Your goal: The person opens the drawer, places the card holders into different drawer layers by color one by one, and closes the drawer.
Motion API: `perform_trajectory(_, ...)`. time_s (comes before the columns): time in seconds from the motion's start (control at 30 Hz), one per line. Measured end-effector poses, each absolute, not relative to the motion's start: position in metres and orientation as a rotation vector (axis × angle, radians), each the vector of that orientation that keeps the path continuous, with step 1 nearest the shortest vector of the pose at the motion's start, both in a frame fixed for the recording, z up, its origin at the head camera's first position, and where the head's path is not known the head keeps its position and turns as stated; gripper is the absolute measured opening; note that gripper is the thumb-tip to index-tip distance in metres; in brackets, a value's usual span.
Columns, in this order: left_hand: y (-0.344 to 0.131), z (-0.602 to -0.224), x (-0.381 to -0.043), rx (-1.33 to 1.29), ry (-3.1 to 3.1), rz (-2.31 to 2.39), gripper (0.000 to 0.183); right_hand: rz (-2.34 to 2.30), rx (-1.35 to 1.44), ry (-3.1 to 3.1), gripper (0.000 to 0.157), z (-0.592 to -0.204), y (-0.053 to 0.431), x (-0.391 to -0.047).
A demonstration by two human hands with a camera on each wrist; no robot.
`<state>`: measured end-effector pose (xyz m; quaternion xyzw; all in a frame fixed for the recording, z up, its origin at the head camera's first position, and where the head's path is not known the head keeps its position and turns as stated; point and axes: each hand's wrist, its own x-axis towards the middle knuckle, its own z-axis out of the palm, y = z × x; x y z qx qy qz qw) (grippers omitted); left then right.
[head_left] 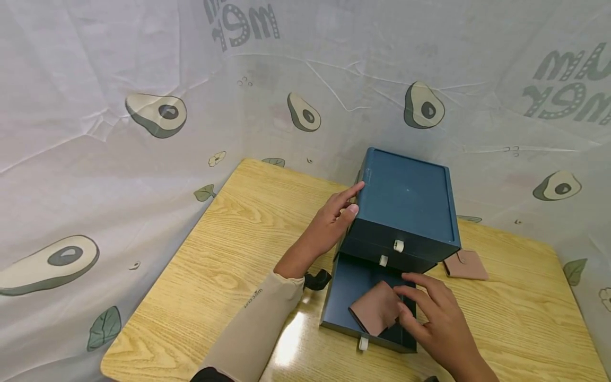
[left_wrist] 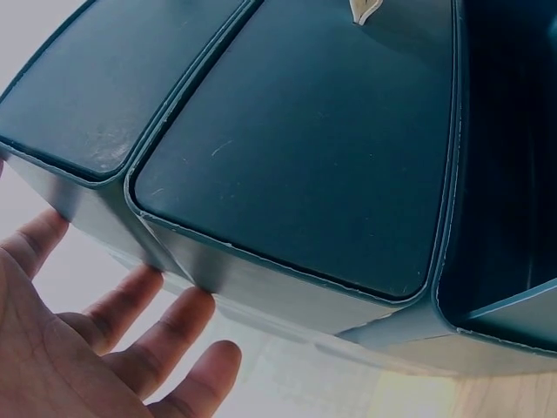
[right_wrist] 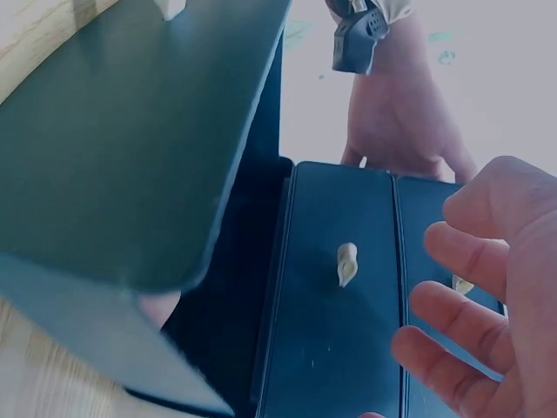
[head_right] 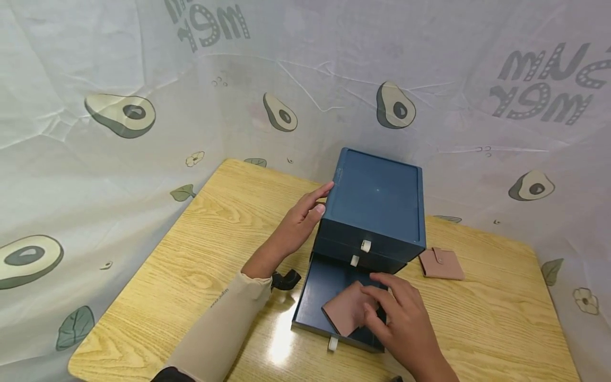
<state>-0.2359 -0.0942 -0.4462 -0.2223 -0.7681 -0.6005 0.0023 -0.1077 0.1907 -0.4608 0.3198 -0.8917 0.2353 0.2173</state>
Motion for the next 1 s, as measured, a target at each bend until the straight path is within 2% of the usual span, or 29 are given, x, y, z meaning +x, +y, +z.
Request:
perform_trajectory(0.47, -0.093, -0.448, -0.237, -0.696, -2.396, -1.881, 0.079, 0.577, 0.728, -2.544, 0.064, -0.465, 0.221, -0.103)
perform_trajectory(0.53, -0.093, -0.447, -0.237, -0.698, -2.394, -1.882, 0.079, 0.567, 0.705, -2.551, 0.058, -0.467, 0.227, -0.103)
perform_trajectory(0.7, -0.093, -0.447, -0.237, -0.697, -2.392, -1.886, 0.078, 0.574, 0.668, -2.544, 0.022, -0.471, 0.239, -0.104)
perform_trajectory(1.0, -0.093, -0.448, -0.237, -0.691, -2.391, -1.89, 0.077, 0.595, 0.584, -2.552, 0.028, -0.48, 0.256, -0.108)
